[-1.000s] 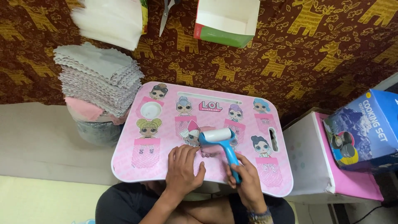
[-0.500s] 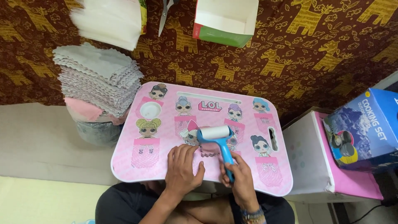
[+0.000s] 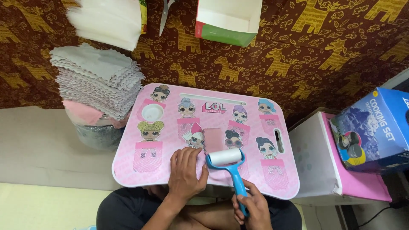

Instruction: Cleaning a small pink fabric square with a lint roller, folding it, and placing it into a small clear plastic bag.

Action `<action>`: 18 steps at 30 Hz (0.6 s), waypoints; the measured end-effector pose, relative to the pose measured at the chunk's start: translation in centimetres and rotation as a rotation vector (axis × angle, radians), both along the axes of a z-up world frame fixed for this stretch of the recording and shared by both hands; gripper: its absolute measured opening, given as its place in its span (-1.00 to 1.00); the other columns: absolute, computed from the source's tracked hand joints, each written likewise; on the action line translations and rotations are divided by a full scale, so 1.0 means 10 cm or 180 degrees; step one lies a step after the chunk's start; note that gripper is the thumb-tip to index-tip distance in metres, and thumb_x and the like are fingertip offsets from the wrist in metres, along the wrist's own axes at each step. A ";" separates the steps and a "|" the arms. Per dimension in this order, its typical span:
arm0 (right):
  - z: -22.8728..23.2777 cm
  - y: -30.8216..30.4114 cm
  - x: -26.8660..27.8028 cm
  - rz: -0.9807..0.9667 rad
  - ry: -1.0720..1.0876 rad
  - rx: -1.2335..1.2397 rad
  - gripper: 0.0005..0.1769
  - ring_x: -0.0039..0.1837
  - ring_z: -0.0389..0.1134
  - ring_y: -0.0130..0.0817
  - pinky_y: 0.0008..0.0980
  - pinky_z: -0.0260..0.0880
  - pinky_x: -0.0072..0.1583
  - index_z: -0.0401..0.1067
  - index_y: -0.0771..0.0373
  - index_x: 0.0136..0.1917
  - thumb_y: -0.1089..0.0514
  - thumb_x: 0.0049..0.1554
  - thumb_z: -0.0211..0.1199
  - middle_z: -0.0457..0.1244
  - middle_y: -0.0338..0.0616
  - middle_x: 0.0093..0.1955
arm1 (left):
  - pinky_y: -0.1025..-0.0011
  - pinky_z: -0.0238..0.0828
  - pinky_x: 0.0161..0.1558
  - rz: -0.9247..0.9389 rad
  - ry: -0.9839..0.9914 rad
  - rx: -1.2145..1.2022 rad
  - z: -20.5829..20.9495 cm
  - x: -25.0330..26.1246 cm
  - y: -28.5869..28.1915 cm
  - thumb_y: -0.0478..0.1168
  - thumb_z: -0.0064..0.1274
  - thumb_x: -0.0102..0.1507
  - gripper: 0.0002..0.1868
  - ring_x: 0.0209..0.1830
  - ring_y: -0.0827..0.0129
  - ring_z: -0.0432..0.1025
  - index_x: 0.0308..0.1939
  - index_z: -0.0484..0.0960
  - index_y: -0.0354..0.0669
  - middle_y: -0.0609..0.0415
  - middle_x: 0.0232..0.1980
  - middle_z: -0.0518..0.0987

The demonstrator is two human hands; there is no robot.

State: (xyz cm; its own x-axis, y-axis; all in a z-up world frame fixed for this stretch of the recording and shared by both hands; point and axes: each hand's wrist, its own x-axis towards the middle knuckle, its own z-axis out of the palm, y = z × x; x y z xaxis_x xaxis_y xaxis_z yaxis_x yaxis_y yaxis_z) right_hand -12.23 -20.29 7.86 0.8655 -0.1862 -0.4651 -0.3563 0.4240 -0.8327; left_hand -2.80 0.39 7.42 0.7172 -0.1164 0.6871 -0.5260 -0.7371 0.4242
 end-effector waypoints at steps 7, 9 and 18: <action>0.30 -0.13 0.29 -0.0003 -0.0575 -0.0231 -0.52 -0.55 -0.11 -0.41 -0.43 -0.17 -0.53 0.33 0.48 0.29 0.34 0.08 0.08 0.08 0.06 -0.46 | 0.03 0.22 0.27 -0.0052 0.0109 -0.0051 0.01 -0.01 0.01 -0.12 -0.05 0.24 -0.56 0.14 0.10 0.42 0.15 0.51 -0.25 -0.04 0.08 0.56; 0.48 -0.07 0.46 0.0176 -0.0599 -0.0416 -0.53 -0.56 -0.13 -0.45 -0.45 -0.18 -0.51 0.37 0.48 0.30 0.34 0.12 0.02 0.05 -0.01 -0.47 | 0.04 0.22 0.26 -0.0060 0.0120 -0.0079 0.00 -0.01 0.01 -0.11 -0.05 0.24 -0.56 0.14 0.10 0.42 0.14 0.51 -0.25 -0.03 0.09 0.57; 0.33 0.25 1.08 0.0447 -0.0823 -0.0214 -0.74 -0.54 -0.10 -0.47 -0.46 -0.12 -0.52 0.27 0.38 0.17 0.30 0.20 0.02 0.06 -0.08 -0.44 | 0.05 0.23 0.25 -0.0048 0.0081 -0.0059 0.04 -0.01 0.02 -0.12 -0.06 0.24 -0.55 0.12 0.09 0.43 0.16 0.52 -0.26 -0.05 0.08 0.57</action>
